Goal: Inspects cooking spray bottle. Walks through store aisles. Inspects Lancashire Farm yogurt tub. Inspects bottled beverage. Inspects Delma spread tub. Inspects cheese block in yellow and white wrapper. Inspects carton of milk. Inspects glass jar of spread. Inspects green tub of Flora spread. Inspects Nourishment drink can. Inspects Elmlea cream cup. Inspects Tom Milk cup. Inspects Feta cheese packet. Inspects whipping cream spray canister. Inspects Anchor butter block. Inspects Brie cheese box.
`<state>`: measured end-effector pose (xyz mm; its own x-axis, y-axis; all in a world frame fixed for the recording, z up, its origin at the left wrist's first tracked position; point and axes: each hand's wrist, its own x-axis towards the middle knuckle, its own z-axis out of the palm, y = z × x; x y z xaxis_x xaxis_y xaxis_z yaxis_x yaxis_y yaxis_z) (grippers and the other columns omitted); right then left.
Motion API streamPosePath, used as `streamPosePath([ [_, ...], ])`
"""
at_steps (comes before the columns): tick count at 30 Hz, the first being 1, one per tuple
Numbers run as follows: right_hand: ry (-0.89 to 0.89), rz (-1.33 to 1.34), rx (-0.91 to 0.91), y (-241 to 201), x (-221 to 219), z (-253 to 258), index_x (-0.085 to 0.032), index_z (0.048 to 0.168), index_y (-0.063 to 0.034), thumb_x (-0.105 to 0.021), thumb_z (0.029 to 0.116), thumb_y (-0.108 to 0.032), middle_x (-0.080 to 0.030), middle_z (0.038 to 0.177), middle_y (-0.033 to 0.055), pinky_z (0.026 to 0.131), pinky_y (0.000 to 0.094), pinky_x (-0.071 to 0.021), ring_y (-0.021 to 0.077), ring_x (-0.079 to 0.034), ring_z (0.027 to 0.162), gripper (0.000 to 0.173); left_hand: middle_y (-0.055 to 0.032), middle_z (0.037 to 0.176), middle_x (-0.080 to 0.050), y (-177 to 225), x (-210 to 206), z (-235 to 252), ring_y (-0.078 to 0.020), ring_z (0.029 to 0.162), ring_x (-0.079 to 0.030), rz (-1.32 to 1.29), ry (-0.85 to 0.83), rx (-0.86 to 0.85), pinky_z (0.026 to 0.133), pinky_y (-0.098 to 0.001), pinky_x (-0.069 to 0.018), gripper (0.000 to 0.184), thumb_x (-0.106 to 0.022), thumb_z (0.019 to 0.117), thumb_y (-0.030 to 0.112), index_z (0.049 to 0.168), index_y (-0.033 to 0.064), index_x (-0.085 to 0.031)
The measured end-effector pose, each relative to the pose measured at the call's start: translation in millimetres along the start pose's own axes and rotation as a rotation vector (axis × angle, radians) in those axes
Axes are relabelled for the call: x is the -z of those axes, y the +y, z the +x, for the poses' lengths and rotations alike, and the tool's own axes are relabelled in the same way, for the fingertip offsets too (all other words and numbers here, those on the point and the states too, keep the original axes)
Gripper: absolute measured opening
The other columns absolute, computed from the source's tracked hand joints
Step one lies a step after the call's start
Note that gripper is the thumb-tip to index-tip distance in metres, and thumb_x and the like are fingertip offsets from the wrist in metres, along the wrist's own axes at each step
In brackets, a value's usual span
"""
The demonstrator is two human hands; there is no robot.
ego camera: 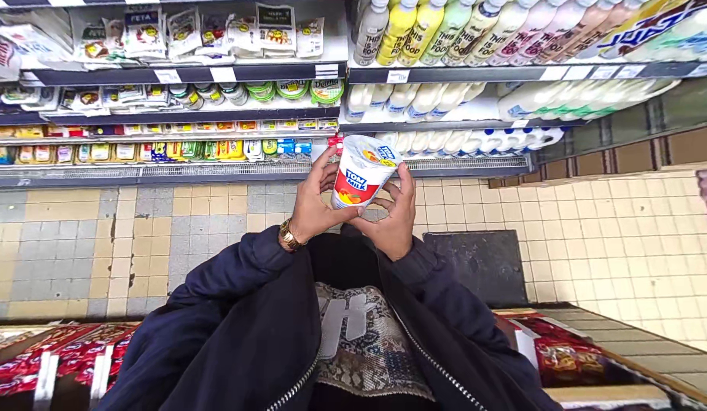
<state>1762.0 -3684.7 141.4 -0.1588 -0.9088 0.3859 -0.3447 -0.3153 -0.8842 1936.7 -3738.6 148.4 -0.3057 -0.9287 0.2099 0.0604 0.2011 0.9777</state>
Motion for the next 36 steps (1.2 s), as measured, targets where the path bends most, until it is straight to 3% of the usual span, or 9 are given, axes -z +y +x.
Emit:
streamPosePath([
  [3, -0.001, 0.108, -0.013, 0.5, -0.2, -10.1, -0.022, 0.157, -0.0021, -0.097, 0.0655, -0.031, -0.037, 0.150, 0.0262, 0.084, 0.0401, -0.0644, 0.0273, -0.064, 0.119, 0.122, -0.0184, 0.135, -0.062, -1.7, 14.3, -9.2, -0.0303, 0.120, -0.065, -0.075, -0.108, -0.028, 0.101, -0.0473, -0.0566, 0.122, -0.096, 0.0662, 0.018, 0.160, 0.0015, -0.019],
  [6, -0.043, 0.223, -0.038, 2.5, 5.0, -16.8, -0.022, 0.159, -0.0164, -0.100, 0.0616, -0.028, -0.039, 0.151, 0.0210, 0.086, 0.0466, -0.0646, 0.0315, -0.063, 0.121, 0.125, -0.0189, 0.142, -0.053, -6.9, 28.4, -16.1, -0.0353, 0.126, -0.059, -0.188, -0.235, -0.021, 0.100, -0.0531, -0.0571, 0.124, -0.097, 0.0653, 0.015, 0.162, 0.0066, -0.019],
  [11, -0.151, 0.354, -0.085, 9.6, 12.6, -31.3, -0.018, 0.161, -0.0229, -0.101, 0.0594, -0.026, -0.036, 0.158, 0.0173, 0.090, 0.0498, -0.0635, 0.0343, -0.062, 0.123, 0.131, -0.0193, 0.141, -0.049, -14.8, 43.3, -26.6, -0.0381, 0.124, -0.059, -0.295, -0.360, 0.006, 0.094, -0.0557, -0.0596, 0.127, -0.096, 0.0631, 0.006, 0.163, 0.0156, -0.018],
  [15, -0.196, 0.395, -0.109, 13.2, 10.6, -42.1, -0.016, 0.161, -0.0178, -0.101, 0.0585, -0.023, -0.036, 0.155, 0.0200, 0.091, 0.0512, -0.0631, 0.0358, -0.061, 0.125, 0.133, -0.0213, 0.149, -0.044, -20.2, 45.4, -35.7, -0.0399, 0.125, -0.059, -0.274, -0.375, 0.054, 0.091, -0.0562, -0.0613, 0.131, -0.096, 0.0618, 0.003, 0.163, 0.0134, -0.014],
  [21, -0.235, 0.405, -0.159, 14.6, 4.7, -50.1, -0.013, 0.161, -0.0119, -0.100, 0.0594, -0.022, -0.036, 0.155, 0.0213, 0.090, 0.0494, -0.0637, 0.0355, -0.061, 0.124, 0.135, -0.0216, 0.146, -0.047, -20.5, 50.9, -44.1, -0.0380, 0.124, -0.060, -0.187, -0.381, 0.096, 0.091, -0.0551, -0.0618, 0.129, -0.096, 0.0602, 0.006, 0.163, 0.0141, -0.018],
  [27, -0.239, 0.397, -0.138, 14.3, -0.7, -49.9, -0.016, 0.161, -0.0174, -0.101, 0.0597, -0.025, -0.036, 0.155, 0.0193, 0.089, 0.0491, -0.0635, 0.0348, -0.061, 0.125, 0.132, -0.0214, 0.146, -0.047, -20.8, 55.0, -46.9, -0.0380, 0.124, -0.059, -0.175, -0.363, 0.087, 0.090, -0.0547, -0.0620, 0.128, -0.096, 0.0594, 0.004, 0.162, 0.0144, -0.020],
  [36, -0.253, 0.369, -0.121, 13.5, -5.8, -47.6, -0.018, 0.160, -0.0168, -0.100, 0.0613, -0.028, -0.036, 0.156, 0.0186, 0.088, 0.0488, -0.0639, 0.0337, -0.062, 0.124, 0.129, -0.0225, 0.146, -0.046, -22.5, 60.0, -50.3, -0.0399, 0.125, -0.059, -0.201, -0.342, 0.083, 0.090, -0.0566, -0.0620, 0.127, -0.095, 0.0608, 0.003, 0.163, 0.0155, -0.020],
])
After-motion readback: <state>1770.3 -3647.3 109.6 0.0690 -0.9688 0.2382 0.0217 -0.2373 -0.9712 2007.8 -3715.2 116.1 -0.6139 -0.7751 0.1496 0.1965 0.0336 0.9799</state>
